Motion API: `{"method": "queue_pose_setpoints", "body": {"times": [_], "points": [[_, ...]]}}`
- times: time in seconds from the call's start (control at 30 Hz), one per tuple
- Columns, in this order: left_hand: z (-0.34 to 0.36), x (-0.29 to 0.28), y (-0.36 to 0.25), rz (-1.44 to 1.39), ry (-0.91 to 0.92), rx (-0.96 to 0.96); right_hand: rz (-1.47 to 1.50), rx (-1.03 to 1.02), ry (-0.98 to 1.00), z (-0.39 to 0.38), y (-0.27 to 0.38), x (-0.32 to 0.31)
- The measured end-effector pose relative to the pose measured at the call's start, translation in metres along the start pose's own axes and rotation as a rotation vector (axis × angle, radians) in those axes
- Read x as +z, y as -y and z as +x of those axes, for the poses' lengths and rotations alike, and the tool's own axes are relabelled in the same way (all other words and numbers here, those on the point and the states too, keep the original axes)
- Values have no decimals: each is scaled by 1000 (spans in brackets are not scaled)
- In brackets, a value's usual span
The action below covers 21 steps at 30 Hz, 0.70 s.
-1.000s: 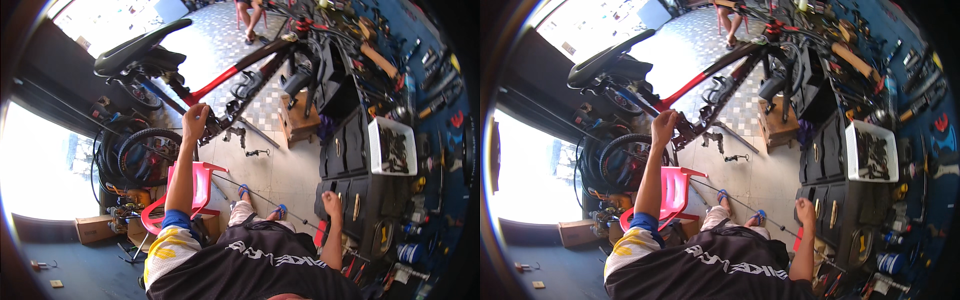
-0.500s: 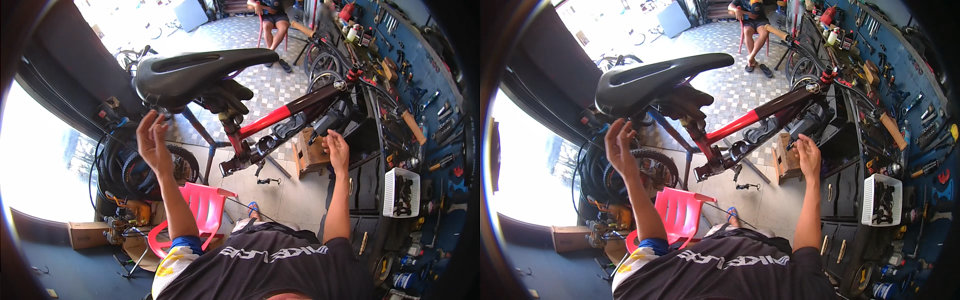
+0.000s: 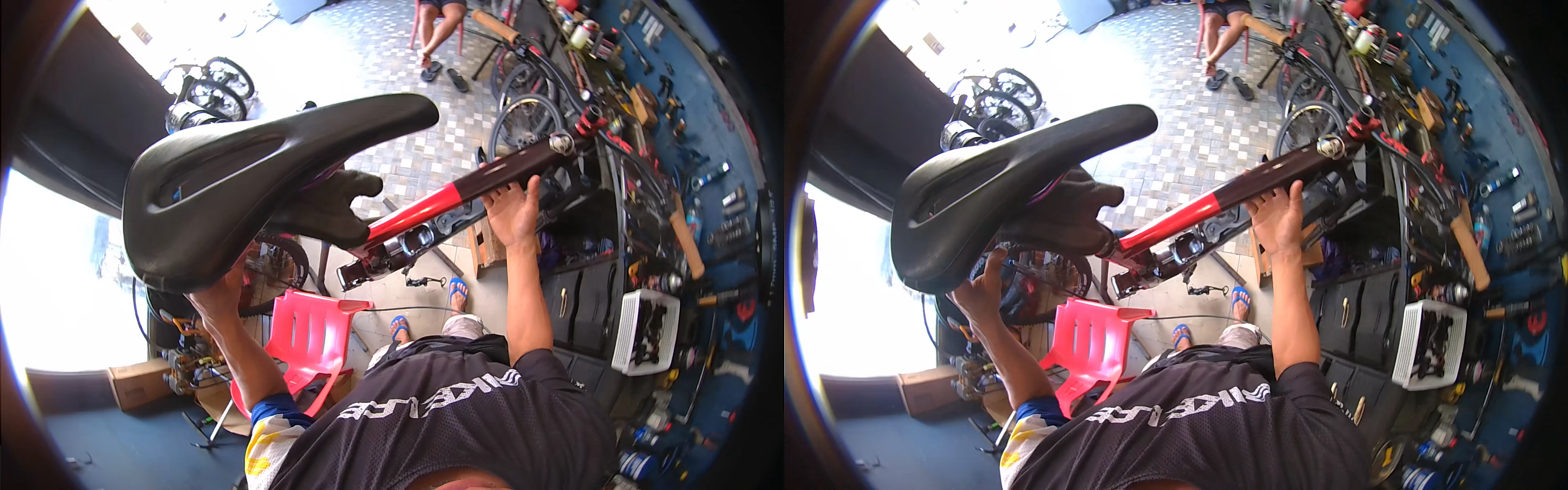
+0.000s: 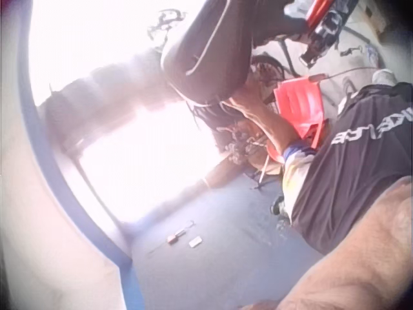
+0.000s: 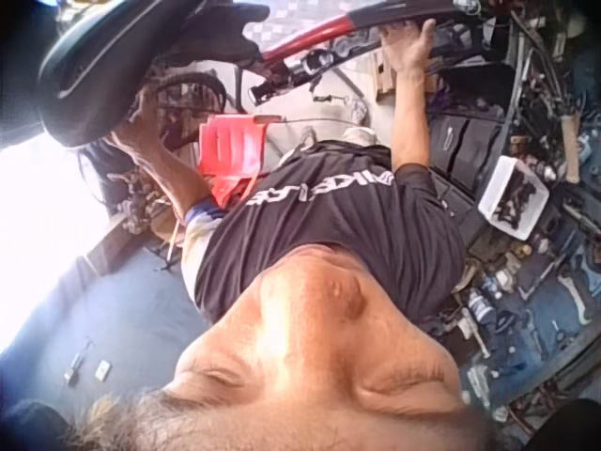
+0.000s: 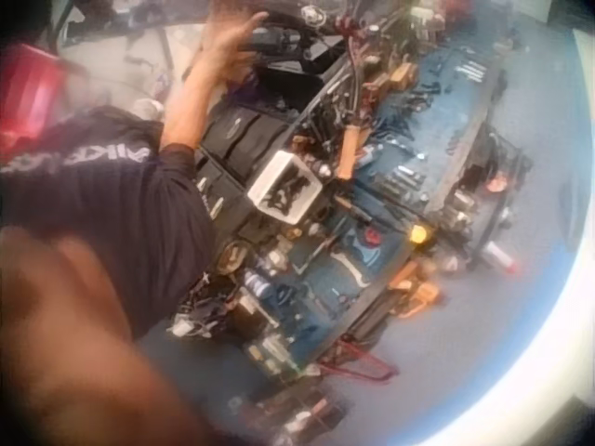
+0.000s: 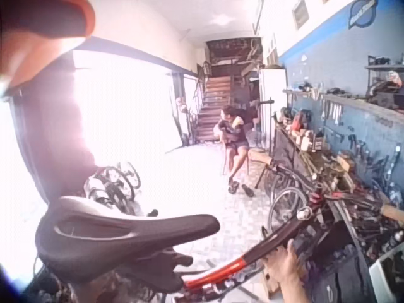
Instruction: The person uses a yellow-handled screwdriver to tighten bolts on the seat post of a red bicycle frame. They repeatedly adjust the seat post and re-tighten the bolts, then remove the seat post and reinsert it to check the fit.
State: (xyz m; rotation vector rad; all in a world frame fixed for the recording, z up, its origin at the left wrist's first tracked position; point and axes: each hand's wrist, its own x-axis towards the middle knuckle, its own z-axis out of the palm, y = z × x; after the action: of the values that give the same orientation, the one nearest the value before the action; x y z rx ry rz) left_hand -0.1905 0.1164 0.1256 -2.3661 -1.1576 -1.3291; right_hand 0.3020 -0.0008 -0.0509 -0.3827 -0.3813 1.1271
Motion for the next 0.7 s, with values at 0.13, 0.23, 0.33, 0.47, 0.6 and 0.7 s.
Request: {"method": "queue_pose_setpoints", "body": {"times": [0.13,0.23,0.33,0.47,0.6,0.7], "points": [[-8,-6,-1,306,66,8,221,-20,98,24,7,0],[9,-12,-30,319,10,40,261,-68,189,46,13,-9],[12,-19,-46,313,85,-25,176,-153,24,62,18,-1],[19,-9,-47,348,136,-134,302,-135,-22,70,15,24],[22,-5,-19,239,109,29,314,-101,29,91,14,28],[16,1,-1,204,102,-19,322,-54,53,122,0,33]]}}
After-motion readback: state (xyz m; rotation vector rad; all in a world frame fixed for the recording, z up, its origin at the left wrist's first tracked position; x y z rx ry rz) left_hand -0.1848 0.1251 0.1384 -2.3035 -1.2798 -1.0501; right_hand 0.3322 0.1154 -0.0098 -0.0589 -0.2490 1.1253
